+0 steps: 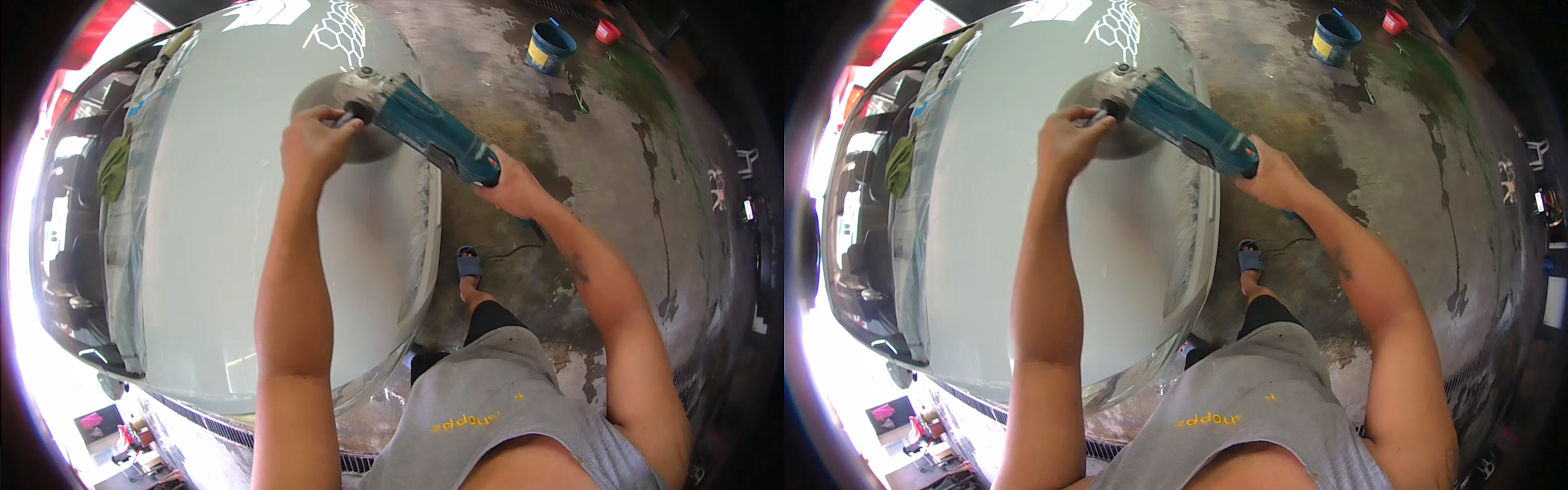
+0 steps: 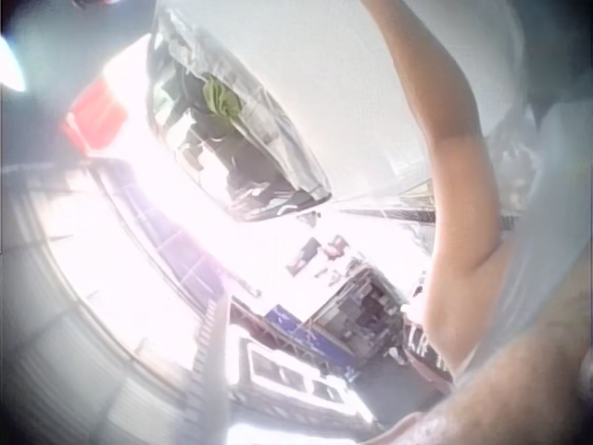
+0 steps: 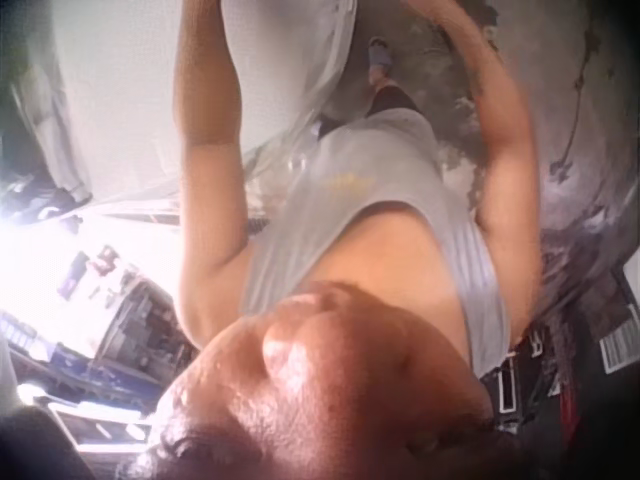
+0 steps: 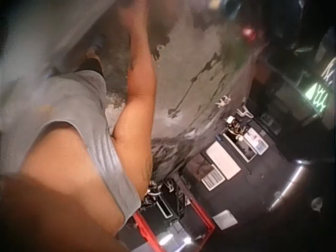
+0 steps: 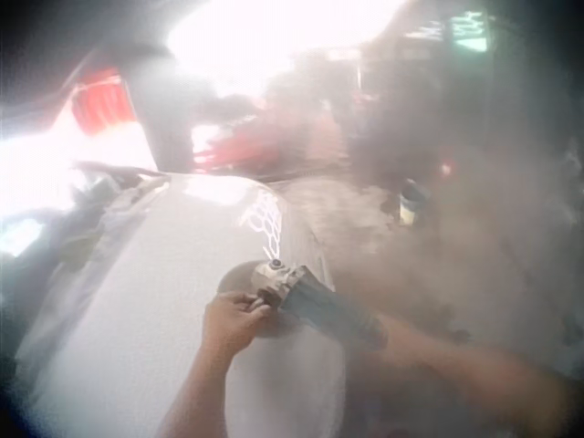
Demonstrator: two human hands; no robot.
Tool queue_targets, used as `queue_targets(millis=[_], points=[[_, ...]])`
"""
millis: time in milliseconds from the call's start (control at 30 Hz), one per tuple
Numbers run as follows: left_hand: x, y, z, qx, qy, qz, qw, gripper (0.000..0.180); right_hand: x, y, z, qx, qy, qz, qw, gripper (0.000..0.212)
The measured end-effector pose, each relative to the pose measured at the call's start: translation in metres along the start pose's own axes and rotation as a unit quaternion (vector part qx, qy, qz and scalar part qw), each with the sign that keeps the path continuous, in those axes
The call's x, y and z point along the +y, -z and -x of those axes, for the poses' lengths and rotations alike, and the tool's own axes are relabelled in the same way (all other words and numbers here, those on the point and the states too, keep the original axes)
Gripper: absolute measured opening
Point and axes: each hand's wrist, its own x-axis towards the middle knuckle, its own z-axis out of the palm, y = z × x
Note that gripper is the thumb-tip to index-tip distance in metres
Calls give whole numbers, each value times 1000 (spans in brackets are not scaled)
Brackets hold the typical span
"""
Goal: The person uses a handheld electric polisher to buff the hood of a white car. They move the tool in overlapping circular and linear motions across the surface, covering the center, edges, and areas near the headlights and windshield.
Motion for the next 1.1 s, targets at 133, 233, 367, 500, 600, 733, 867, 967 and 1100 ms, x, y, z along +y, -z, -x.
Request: queue_targets(millis=[133, 233, 367, 500, 600, 733, 867, 967, 1100], points=[[4, 21, 78, -16, 9, -12, 1000, 41, -6, -23, 73, -24, -42, -28, 998, 64], [-6, 32, 121, -38, 22, -9, 999, 42, -16, -45, 122, -30, -56, -35, 997, 65], [-22, 47, 187, -34, -1, -22, 999, 42, -10, -79, 182, 10, -34, -15, 999, 62], [-48, 60, 253, -28, -16, -8, 999, 42, 11, -118, 241, 43, -7, 18, 999, 63], [-73, 66, 306, -22, -26, -6, 999, 39, 44, -158, 277, 40, -3, 51, 998, 66], [-96, 79, 389, -19, -26, 19, 999, 35, 33, -181, 335, 26, 48, 57, 997, 66], [-103, 67, 435, -10, -9, 41, 999, 38, 51, -175, 344, -34, 19, 30, 999, 64], [-89, 50, 412, -7, 10, 22, 1000, 38, 51, -149, 314, -36, 31, 57, 997, 57], [-59, 13, 342, -6, 20, 21, 1000, 36, 72, -105, 237, -76, -31, 30, 996, 42]])
